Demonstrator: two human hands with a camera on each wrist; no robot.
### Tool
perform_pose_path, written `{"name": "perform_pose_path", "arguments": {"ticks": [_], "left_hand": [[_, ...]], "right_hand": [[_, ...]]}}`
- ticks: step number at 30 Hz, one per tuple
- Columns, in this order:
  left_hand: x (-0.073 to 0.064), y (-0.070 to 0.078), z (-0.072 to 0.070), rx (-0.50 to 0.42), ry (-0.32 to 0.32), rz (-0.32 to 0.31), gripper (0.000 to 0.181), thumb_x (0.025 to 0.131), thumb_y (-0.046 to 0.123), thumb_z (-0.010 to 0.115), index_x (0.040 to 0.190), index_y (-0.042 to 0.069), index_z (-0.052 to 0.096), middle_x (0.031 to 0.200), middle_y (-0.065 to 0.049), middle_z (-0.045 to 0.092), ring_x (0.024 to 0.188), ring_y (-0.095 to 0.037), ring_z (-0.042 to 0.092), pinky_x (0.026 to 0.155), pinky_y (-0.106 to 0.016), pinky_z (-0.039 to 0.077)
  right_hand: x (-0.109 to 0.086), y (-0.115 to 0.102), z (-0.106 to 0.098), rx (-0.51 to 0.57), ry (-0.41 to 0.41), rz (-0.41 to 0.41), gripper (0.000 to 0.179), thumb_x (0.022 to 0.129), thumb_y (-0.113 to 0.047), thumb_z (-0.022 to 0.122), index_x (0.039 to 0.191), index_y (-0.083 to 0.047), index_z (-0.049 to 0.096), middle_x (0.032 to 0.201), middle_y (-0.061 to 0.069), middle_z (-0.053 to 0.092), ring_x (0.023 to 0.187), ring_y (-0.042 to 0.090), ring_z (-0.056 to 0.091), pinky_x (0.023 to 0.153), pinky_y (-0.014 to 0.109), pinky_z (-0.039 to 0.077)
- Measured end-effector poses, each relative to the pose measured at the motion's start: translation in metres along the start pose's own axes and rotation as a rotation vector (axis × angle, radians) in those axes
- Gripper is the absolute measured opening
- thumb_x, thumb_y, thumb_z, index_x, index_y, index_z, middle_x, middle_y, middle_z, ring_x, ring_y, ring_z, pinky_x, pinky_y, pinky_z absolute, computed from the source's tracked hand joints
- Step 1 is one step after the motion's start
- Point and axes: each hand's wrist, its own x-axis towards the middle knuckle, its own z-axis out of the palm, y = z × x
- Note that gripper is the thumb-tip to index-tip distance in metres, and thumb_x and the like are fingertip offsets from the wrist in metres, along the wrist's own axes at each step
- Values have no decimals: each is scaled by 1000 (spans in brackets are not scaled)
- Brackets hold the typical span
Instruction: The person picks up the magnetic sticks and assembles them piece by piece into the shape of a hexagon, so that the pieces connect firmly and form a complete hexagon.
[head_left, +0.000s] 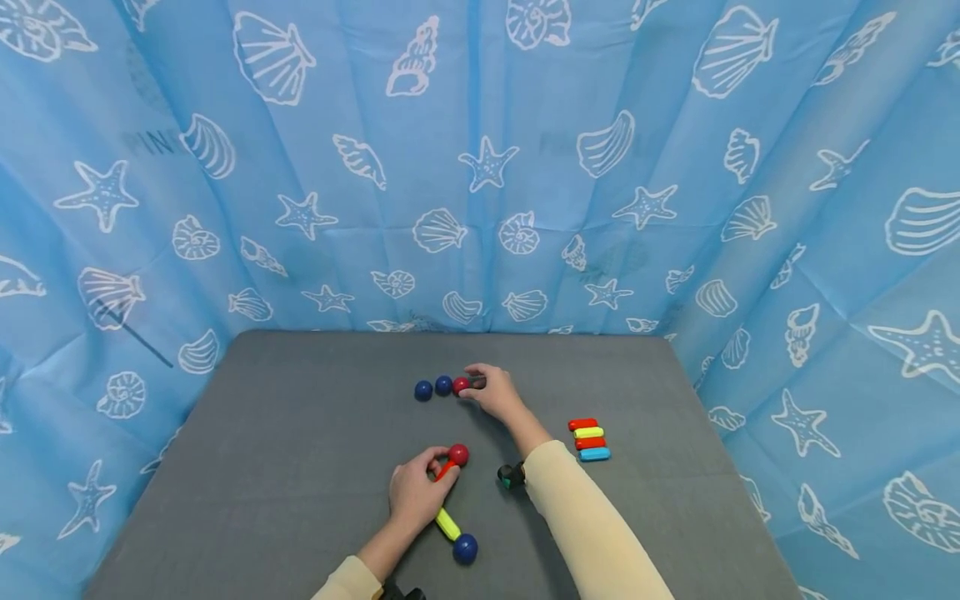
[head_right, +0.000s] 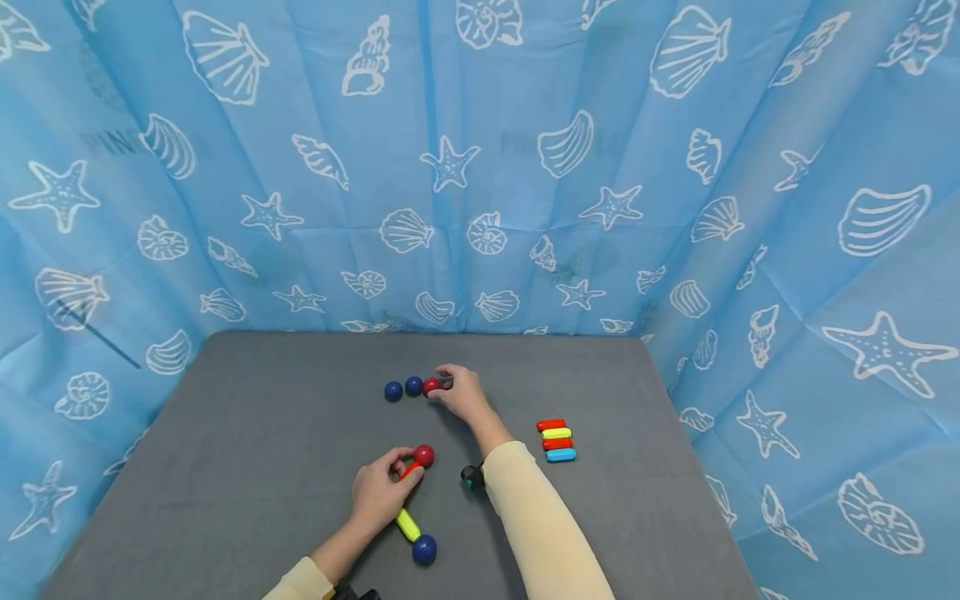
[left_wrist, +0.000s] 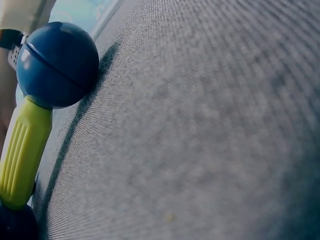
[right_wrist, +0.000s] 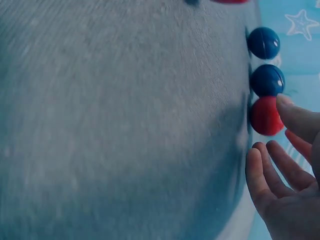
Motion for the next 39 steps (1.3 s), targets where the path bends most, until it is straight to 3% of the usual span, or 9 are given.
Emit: {"name": "perform_pose_path", "arguments": {"ticks": [11,20,34,39], "left_hand": [[-2,-1,2,4,-13,-6,24,85,37,79,106,25,73,68,15,50,60,-2,39,72,-29,33],[0,-2,1,11,-20,-7,26,85,37,79,107,24,73,68,13,50,60,-3,40,72,-29,33],[2,-3,0,5,-31,-16,28,85,38,79,108,24,73,69,15,50,61,-4,40,73,-30,33],[3,-5,1,9,-26,-5,27,85,38,78,108,24,73,69,15,50,61,-3,40,73,-30,33]], "right_hand": [[3,0,8,-68,-7,11,37,89,-18,79,124,-12,70,119,10,71,106,25,66,94,44,52],[-2,6,8,-66,6,8,30,90,-17,78,117,-8,70,105,9,72,95,22,67,86,41,54],[-8,7,5,-34,0,-2,38,89,-19,79,123,-8,68,115,10,72,101,22,68,91,41,55],[-17,7,-4,-16,28,-44,41,88,-17,80,125,-6,68,119,11,72,105,26,69,92,44,54]]}}
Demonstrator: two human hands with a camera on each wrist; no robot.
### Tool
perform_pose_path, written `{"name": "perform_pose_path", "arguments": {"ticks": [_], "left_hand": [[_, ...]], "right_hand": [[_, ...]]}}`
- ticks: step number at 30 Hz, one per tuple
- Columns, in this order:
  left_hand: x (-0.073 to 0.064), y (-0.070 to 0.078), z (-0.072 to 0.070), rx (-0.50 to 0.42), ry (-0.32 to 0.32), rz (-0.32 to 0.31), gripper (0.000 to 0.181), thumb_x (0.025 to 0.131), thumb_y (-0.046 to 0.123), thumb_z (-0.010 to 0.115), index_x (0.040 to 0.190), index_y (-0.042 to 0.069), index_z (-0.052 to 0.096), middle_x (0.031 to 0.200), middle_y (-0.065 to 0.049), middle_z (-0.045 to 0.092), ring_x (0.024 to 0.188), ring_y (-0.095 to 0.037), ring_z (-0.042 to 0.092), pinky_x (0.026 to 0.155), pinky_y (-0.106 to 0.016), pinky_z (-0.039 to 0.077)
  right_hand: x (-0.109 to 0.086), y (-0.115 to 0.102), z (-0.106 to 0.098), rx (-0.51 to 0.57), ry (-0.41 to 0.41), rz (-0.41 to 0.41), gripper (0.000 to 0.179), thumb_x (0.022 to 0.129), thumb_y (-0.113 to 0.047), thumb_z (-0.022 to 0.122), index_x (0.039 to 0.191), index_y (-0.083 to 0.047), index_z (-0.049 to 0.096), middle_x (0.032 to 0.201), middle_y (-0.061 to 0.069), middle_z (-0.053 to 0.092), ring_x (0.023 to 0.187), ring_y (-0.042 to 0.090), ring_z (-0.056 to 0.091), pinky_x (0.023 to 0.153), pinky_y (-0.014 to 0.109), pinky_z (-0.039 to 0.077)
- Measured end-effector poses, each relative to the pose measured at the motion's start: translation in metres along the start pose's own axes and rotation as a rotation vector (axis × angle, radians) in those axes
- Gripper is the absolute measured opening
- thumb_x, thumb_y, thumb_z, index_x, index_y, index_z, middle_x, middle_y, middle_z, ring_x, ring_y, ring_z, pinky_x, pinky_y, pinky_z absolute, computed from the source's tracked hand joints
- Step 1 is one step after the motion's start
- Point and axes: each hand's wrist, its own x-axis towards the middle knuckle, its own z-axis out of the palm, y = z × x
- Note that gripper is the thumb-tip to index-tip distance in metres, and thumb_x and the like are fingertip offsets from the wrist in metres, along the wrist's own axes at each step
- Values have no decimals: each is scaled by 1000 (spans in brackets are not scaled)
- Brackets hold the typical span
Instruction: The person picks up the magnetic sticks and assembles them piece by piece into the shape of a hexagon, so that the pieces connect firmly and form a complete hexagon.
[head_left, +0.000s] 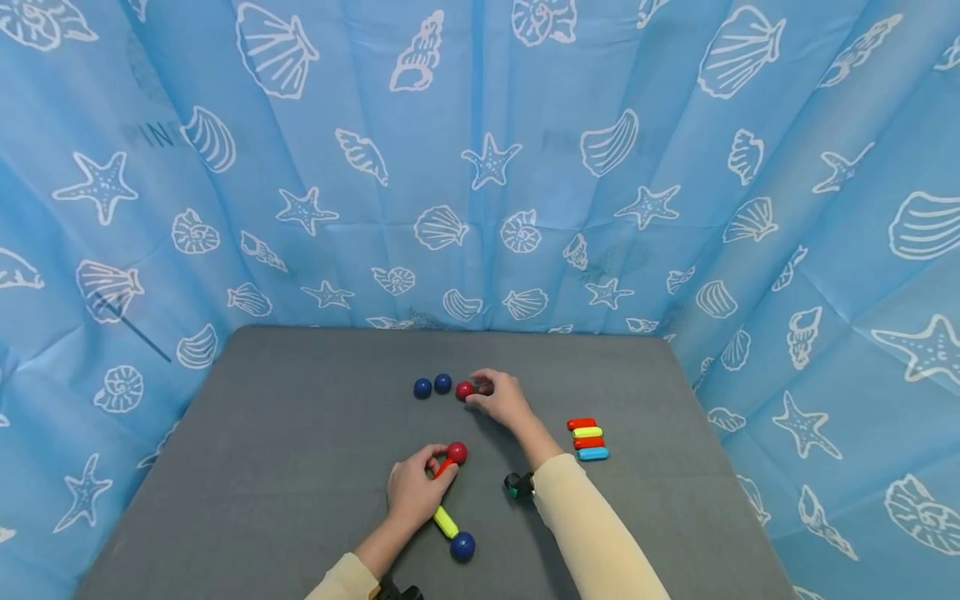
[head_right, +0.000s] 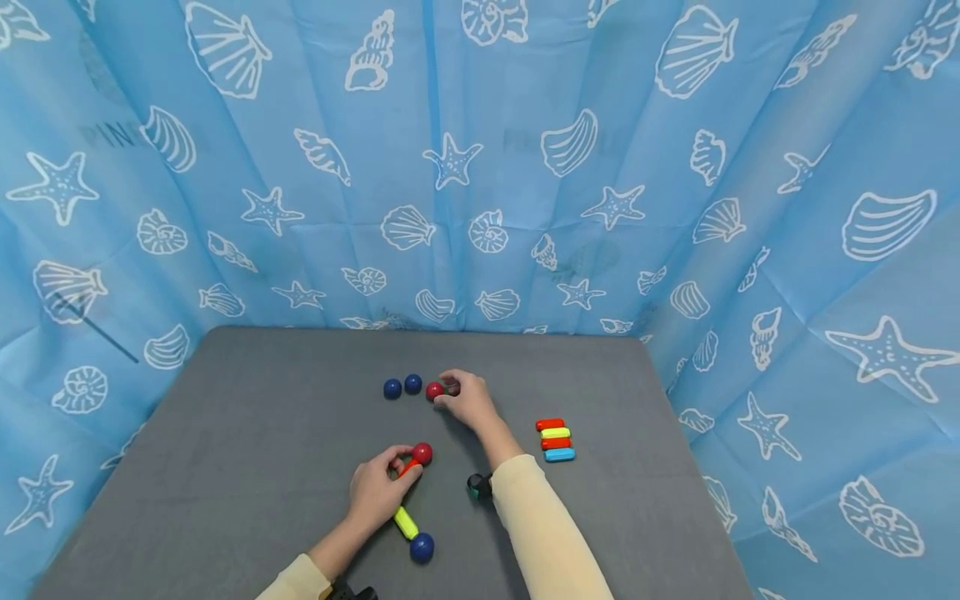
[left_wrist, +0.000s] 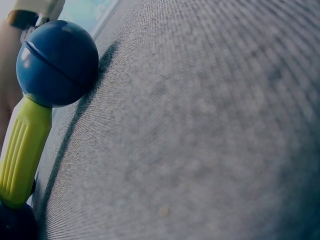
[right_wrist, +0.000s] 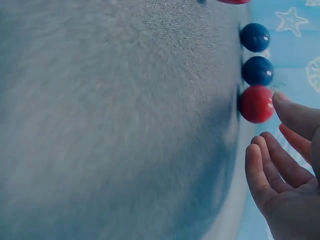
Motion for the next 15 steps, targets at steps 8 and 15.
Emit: {"name": "perform_pose_path", "arguments": {"ticks": [8,15], "left_hand": [[0,2,-1,-2,9,13,27,85,38,79,107,24,73,70,15,50,61,-3,40,72,-31,34],[0,3,0,0,7,-2,27,85,37,79,107,24,73,69,15,49,61,-4,41,73,-31,33]], "right_hand": [[-34,2,-24,24,85,-25,42,87,-15,80,125,-5,68,121,12,71,107,29,69,91,46,55],[-68,5,-48,21,151,-27,40,84,-13,82,122,-9,70,119,9,71,106,29,68,88,46,56]]}}
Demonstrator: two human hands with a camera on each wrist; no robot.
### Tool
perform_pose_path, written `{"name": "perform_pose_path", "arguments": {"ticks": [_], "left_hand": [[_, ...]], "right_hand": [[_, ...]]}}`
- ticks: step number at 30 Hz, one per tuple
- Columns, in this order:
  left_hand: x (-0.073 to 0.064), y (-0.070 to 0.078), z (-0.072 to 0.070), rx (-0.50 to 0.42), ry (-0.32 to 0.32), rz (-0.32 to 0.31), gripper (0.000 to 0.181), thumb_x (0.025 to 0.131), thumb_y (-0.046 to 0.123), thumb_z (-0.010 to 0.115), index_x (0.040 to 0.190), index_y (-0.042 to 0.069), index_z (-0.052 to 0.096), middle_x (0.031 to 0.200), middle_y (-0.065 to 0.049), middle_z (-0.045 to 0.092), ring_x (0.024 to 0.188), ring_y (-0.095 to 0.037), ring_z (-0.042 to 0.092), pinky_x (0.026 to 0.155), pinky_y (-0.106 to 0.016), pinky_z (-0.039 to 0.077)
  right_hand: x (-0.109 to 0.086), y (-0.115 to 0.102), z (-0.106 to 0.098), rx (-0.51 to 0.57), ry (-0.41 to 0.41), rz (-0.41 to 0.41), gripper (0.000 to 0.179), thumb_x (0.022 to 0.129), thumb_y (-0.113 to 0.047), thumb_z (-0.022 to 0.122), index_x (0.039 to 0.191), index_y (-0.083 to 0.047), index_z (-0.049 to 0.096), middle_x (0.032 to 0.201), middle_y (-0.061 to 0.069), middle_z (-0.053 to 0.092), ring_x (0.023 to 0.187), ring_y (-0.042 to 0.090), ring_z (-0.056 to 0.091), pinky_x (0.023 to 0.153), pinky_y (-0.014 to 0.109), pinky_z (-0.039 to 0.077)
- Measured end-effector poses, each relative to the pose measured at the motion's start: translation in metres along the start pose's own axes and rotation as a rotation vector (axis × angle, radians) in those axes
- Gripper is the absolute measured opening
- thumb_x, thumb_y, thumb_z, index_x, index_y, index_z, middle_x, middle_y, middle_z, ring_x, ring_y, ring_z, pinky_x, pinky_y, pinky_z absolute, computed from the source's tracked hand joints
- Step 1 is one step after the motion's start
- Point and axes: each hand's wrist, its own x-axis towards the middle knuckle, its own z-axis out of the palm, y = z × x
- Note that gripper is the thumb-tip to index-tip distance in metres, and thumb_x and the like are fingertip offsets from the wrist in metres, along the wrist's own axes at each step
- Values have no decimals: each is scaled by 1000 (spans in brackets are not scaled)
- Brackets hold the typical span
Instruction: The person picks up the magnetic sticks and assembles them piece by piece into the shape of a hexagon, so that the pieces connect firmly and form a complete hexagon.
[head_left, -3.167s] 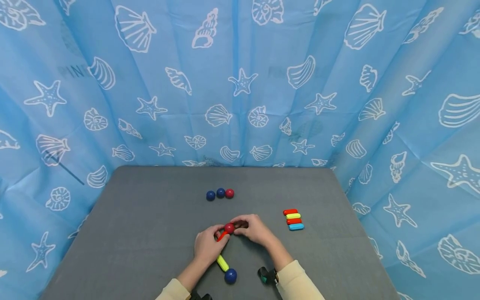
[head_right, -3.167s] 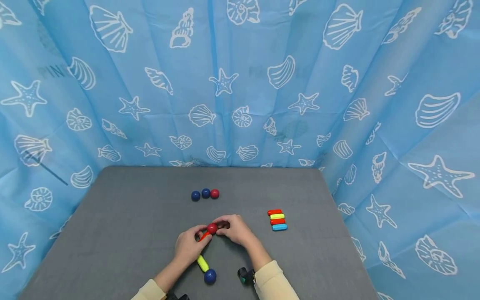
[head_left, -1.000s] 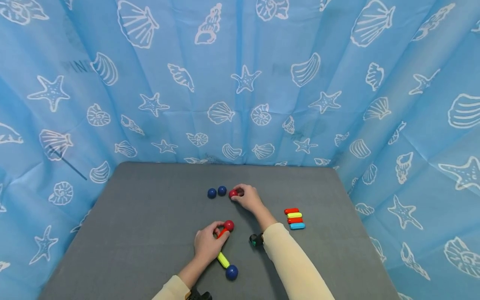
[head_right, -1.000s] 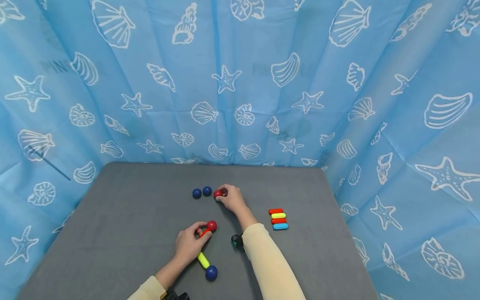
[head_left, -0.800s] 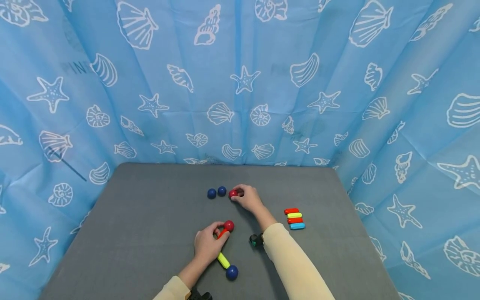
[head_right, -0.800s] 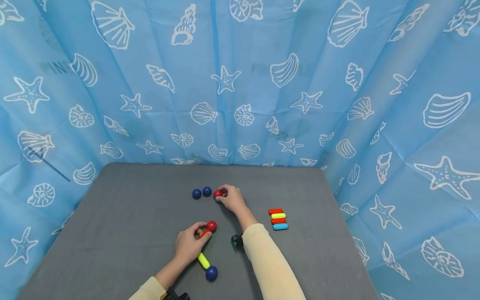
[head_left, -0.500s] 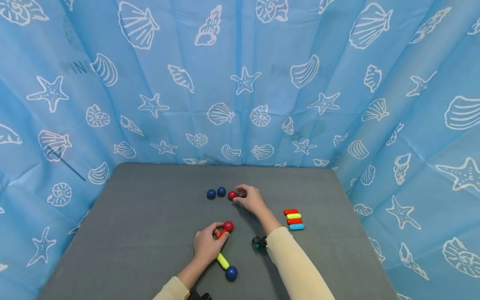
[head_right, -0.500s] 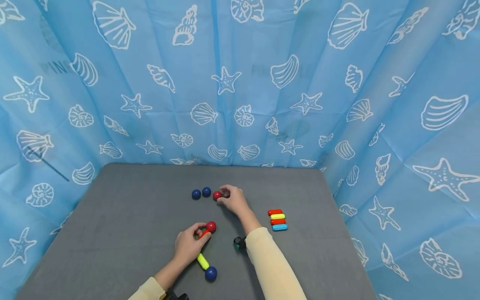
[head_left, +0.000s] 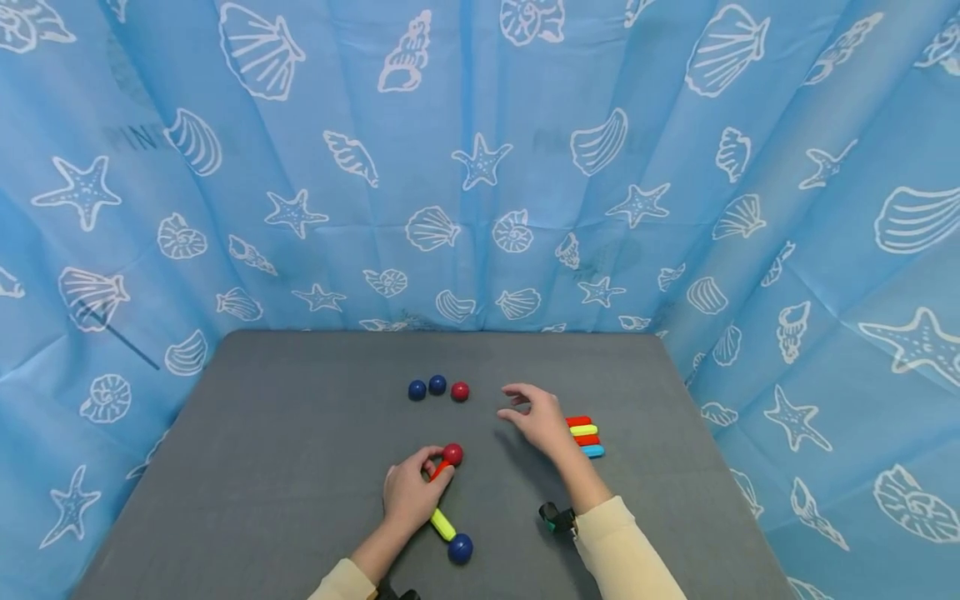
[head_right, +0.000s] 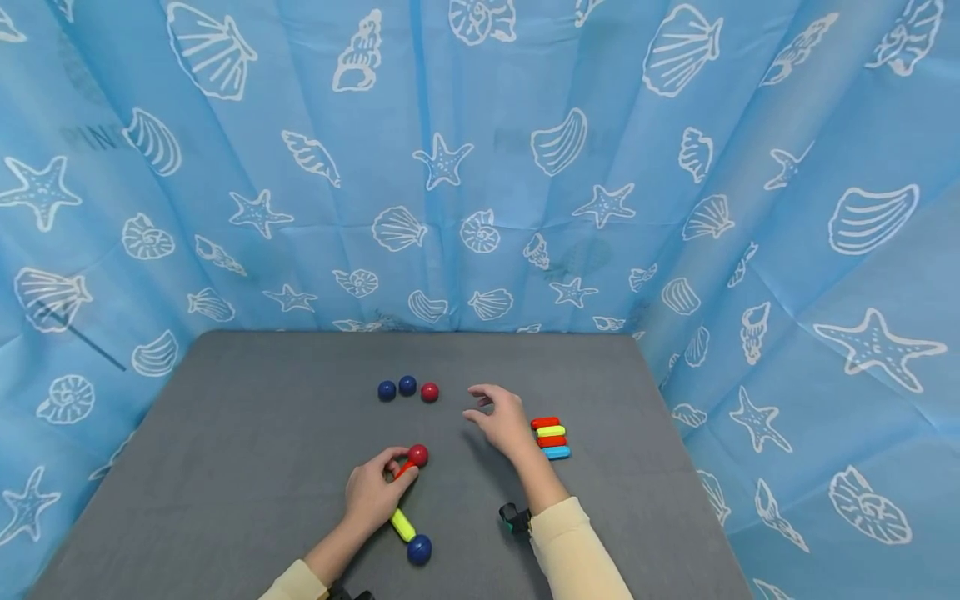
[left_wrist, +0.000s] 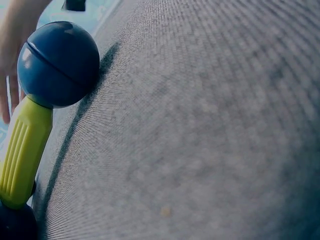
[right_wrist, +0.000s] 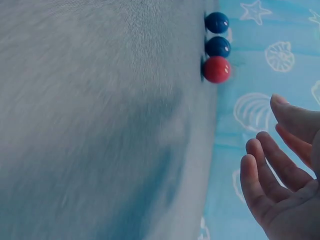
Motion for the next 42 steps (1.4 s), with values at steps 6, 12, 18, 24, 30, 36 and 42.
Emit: {"name": "perform_pose_path", "arguments": {"ticks": [6,12,18,24,30,36,42], "left_hand": [[-1,-2,-1,6,-1,-10,26,84,36,79,107,24,73,69,15,49,62,-4,41,73,-31,33],[-2,-1,-1,-6,1,-2,26,85,36,79,107,24,73,69,15,49,61,-4,41,75,-31,33],[-2,-1,0,-7,13,-3,27,85,35,79,108,23,73,68,15,48,61,-4,41,75,-32,32],[0,0,1,-3,18,8,28,85,35,80,108,22,73,68,14,49,62,-4,42,76,-32,32],[1,0,1,-11,8,3,28,85,36,80,109,22,73,69,12,50,62,-5,41,77,-34,32],[1,-3,2,-9,14,7,28,84,36,80,108,22,73,68,13,50,61,-4,41,76,-33,32],[0,-6,3,-6,18,15,28,84,37,80,108,23,73,68,15,50,61,-3,41,75,-32,31]], "right_hand": [[-23,9,-19,-44,52,0,41,82,-12,83,121,-8,71,117,8,72,103,25,69,85,44,57],[-49,24,-40,-131,80,11,38,82,-10,83,117,-7,72,111,9,73,97,27,69,82,45,55],[-70,43,-58,-201,98,49,37,80,-10,84,115,-8,72,109,8,73,97,27,69,86,47,54],[-82,55,-72,-265,83,126,34,82,-10,82,115,-7,72,116,14,71,97,32,66,85,49,54],[-88,66,-79,-328,14,173,27,82,-5,81,108,-6,73,112,15,71,106,36,65,93,54,50],[-87,72,-82,-377,-2,174,33,81,-5,83,113,-6,73,105,12,67,93,29,61,83,49,51],[-89,74,-81,-434,-41,193,24,81,-7,83,103,-9,73,105,11,63,90,26,56,80,47,50]]}}
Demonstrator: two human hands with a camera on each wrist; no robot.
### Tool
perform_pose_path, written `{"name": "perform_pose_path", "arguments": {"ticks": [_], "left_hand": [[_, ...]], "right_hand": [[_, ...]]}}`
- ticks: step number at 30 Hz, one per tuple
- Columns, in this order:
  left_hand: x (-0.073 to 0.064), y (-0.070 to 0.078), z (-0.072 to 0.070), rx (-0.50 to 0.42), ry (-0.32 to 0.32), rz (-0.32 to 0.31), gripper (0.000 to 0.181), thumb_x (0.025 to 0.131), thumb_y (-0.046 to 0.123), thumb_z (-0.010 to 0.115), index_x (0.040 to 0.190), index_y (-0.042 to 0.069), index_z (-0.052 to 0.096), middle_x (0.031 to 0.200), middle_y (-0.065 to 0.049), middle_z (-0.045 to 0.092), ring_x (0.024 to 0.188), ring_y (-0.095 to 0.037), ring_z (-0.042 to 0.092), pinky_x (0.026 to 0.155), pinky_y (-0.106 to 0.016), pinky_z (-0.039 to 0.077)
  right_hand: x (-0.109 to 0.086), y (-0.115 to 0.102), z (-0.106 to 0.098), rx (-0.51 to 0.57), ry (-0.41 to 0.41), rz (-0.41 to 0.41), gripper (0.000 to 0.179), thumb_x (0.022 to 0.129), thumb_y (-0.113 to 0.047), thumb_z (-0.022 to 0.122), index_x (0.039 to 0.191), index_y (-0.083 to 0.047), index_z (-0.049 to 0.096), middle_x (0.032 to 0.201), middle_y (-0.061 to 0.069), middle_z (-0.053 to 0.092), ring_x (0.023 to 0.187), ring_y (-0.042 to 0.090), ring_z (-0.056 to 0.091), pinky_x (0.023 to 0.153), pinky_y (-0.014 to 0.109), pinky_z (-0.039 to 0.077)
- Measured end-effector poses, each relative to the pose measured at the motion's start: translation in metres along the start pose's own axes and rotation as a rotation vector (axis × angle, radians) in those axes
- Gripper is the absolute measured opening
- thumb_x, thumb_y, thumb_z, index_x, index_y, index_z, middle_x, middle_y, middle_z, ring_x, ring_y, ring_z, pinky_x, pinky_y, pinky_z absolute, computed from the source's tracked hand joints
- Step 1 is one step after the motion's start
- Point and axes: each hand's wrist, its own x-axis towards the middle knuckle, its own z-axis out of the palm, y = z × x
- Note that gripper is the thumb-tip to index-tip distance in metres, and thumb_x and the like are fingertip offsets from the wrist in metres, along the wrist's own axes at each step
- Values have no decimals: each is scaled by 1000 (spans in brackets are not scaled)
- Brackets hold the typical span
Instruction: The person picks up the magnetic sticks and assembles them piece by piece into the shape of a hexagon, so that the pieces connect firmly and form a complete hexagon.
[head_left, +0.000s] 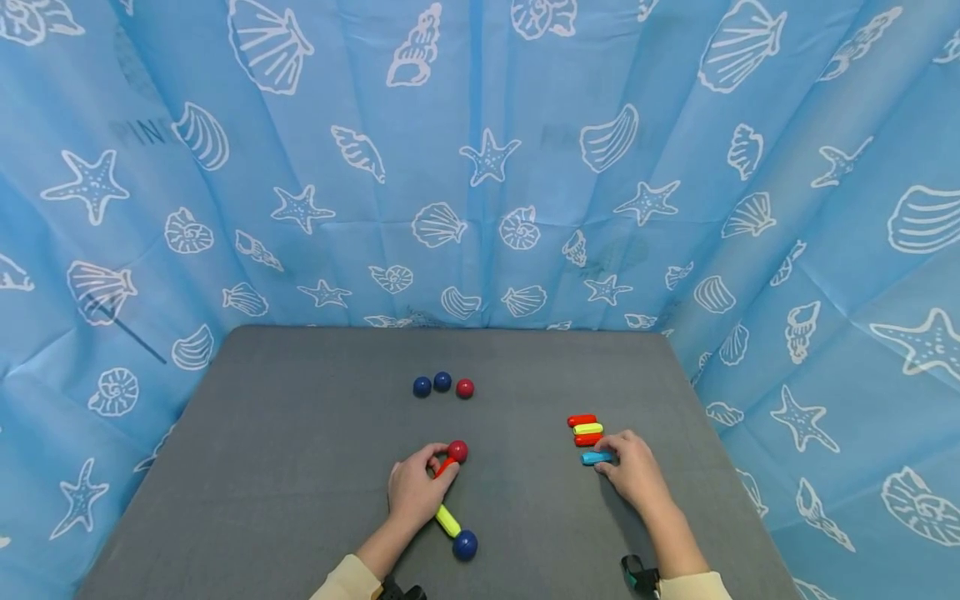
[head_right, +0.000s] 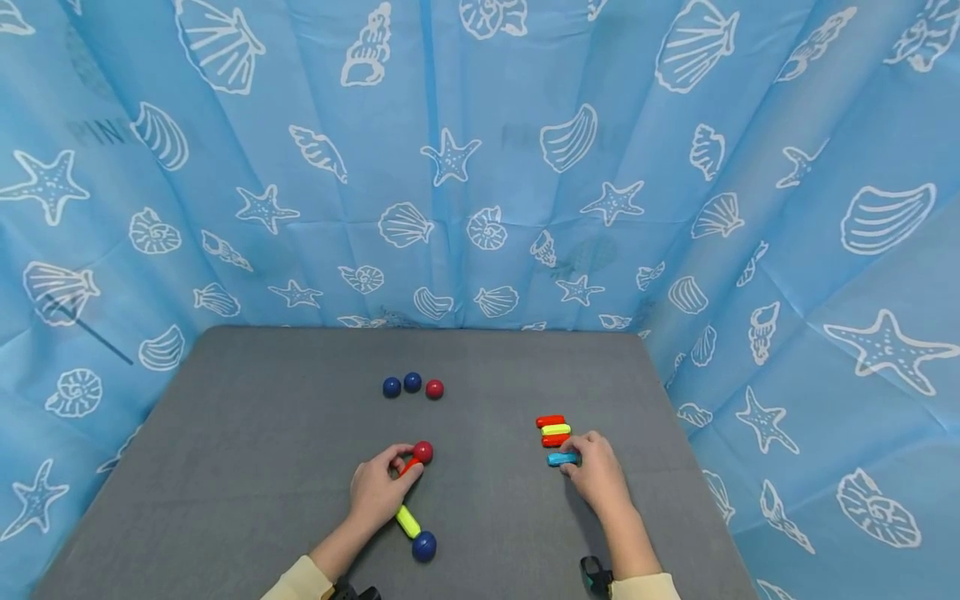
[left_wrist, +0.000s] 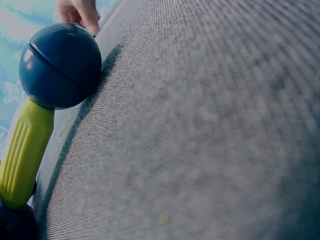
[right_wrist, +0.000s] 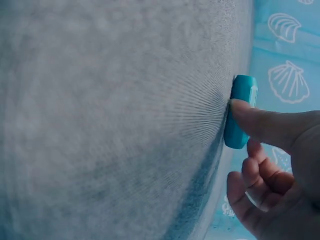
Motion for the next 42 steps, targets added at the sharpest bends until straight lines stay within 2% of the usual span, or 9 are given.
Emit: {"name": "perform_pose_path", "arguments": {"ticks": [6,10,15,19,27,32,42], "left_hand": [[-1,0,0,3,2,6,28,84,37,80,108,24,73,68,16,49,62,-3,41,75,-31,31],[-1,0,1,6,-5,-9,29,84,37,80,109,24,73,69,16,48,62,-4,42,76,-32,31],[-2,0,0,-1,-15,-20,29,85,38,79,109,24,73,69,15,48,63,-5,42,77,-33,31],[-2,1,-1,-8,-12,-16,28,85,37,79,109,24,73,69,15,48,62,-4,41,77,-34,31],[-1,1,1,-11,-5,-6,28,84,37,79,108,24,73,69,15,49,62,-4,41,76,-33,31],[0,0,1,-13,-8,-5,28,85,36,79,109,23,73,70,14,49,63,-4,42,77,-34,31],[-2,4,0,23,20,-34,28,84,34,80,108,21,73,69,14,49,61,-4,41,76,-33,34]], "right_hand": [[-5,-3,0,-43,-33,3,21,80,-11,84,95,-12,70,93,3,66,82,20,56,75,43,50],[-6,-12,1,-17,-34,-14,22,81,-15,84,100,-13,72,99,4,70,89,22,63,79,46,52],[-4,-30,6,45,10,-83,24,82,-16,83,104,-12,75,109,7,71,96,25,65,85,48,53],[1,-49,14,96,34,-141,22,81,-14,84,101,-16,76,100,1,71,88,16,62,80,40,52],[15,-80,32,162,-14,-169,21,81,-14,84,100,-17,77,95,-5,68,85,11,59,79,36,52],[24,-97,43,166,-35,-226,19,83,-16,83,101,-17,77,97,-4,70,85,11,60,79,35,52],[44,-131,63,128,-138,-360,18,86,-19,80,103,-14,78,99,0,71,85,13,60,79,35,52]]}}
